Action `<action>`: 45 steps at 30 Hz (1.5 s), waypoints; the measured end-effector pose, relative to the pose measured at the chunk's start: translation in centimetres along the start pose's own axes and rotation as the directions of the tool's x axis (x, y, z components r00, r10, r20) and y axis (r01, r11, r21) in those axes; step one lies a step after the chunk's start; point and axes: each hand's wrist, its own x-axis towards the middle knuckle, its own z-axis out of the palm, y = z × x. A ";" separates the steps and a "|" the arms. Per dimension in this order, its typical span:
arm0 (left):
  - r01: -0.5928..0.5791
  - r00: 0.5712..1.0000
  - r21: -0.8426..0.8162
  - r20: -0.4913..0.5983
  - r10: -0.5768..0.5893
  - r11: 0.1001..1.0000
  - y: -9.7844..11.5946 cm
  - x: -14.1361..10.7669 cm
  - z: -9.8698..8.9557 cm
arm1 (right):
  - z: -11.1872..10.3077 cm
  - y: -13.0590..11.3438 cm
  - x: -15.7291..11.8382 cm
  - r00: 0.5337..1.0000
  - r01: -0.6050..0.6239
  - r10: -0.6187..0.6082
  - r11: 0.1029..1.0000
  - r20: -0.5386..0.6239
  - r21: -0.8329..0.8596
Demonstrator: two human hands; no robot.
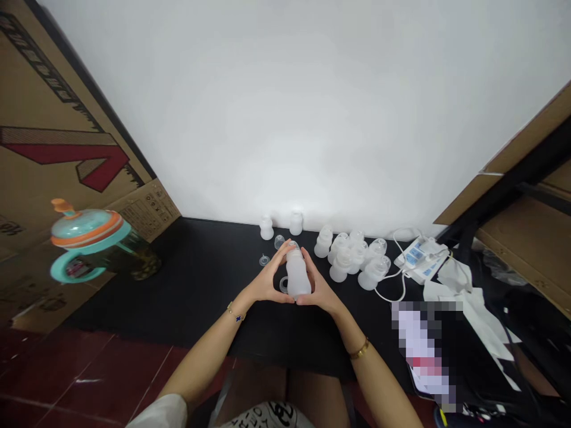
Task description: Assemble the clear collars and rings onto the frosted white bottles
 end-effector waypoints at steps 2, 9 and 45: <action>-0.005 1.000 0.003 -0.001 0.005 1.000 -0.1 0.0 0.0 | 0.0 0.1 0.0 1.000 0.003 -0.003 1.000 0.009 0.005; 0.000 1.000 0.029 0.000 0.000 1.000 0.2 0.0 -0.2 | 0.1 -0.3 -0.1 1.000 -0.009 0.010 0.999 0.015 -0.036; 0.029 0.996 -0.052 0.087 -0.025 0.998 0.5 -0.1 -0.8 | 0.2 -0.9 -0.3 0.998 0.061 -0.059 0.974 0.018 -0.216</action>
